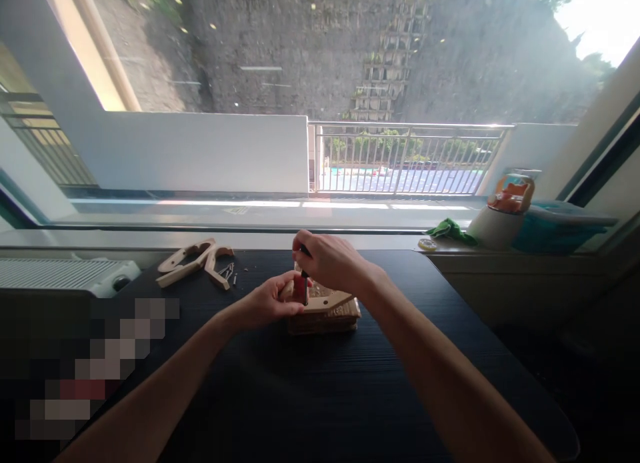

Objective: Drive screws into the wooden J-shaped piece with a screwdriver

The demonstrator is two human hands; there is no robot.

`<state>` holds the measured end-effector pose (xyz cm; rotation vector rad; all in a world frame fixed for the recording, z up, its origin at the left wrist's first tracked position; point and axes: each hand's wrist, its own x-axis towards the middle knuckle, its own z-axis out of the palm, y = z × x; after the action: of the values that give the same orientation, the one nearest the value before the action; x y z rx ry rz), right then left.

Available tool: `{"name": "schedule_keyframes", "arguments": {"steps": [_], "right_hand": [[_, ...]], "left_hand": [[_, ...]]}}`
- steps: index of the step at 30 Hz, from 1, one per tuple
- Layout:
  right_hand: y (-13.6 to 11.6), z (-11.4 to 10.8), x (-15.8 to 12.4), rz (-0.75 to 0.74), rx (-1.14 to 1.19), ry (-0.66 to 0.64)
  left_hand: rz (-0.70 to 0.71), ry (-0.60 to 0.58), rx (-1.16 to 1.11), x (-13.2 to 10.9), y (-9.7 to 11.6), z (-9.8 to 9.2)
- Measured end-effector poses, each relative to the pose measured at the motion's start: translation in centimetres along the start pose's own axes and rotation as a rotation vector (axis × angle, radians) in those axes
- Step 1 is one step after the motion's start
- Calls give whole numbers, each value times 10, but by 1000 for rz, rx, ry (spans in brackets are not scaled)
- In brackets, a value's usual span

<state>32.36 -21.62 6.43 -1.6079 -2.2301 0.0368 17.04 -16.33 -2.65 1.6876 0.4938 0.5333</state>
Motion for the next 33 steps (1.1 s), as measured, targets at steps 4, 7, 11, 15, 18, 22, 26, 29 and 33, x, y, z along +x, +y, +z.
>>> {"name": "schedule_keyframes", "arguments": {"steps": [4, 7, 11, 15, 18, 22, 26, 29, 33], "right_hand": [[4, -1, -1, -36, 83, -22], [7, -3, -7, -50, 131, -70], [14, -2, -10, -57, 240, -73], [17, 2, -10, -78, 273, -53], [16, 3, -10, -90, 271, -44], [16, 3, -9, -93, 240, -25], [16, 2, -9, -79, 221, -17], [15, 2, -9, -68, 216, -16], [16, 5, -9, -55, 194, 8]], "left_hand": [[-57, -61, 49, 3, 4, -9], [-43, 44, 34, -3, 1, -7], [-61, 57, -67, -8, -2, -3], [-67, 85, 37, -8, 2, 4], [-59, 103, 106, -8, 6, 10], [-60, 144, 231, -8, 7, 13], [-45, 142, 253, -9, 7, 12], [-51, 118, 205, -9, 8, 11], [-38, 111, 183, -9, 6, 12]]}}
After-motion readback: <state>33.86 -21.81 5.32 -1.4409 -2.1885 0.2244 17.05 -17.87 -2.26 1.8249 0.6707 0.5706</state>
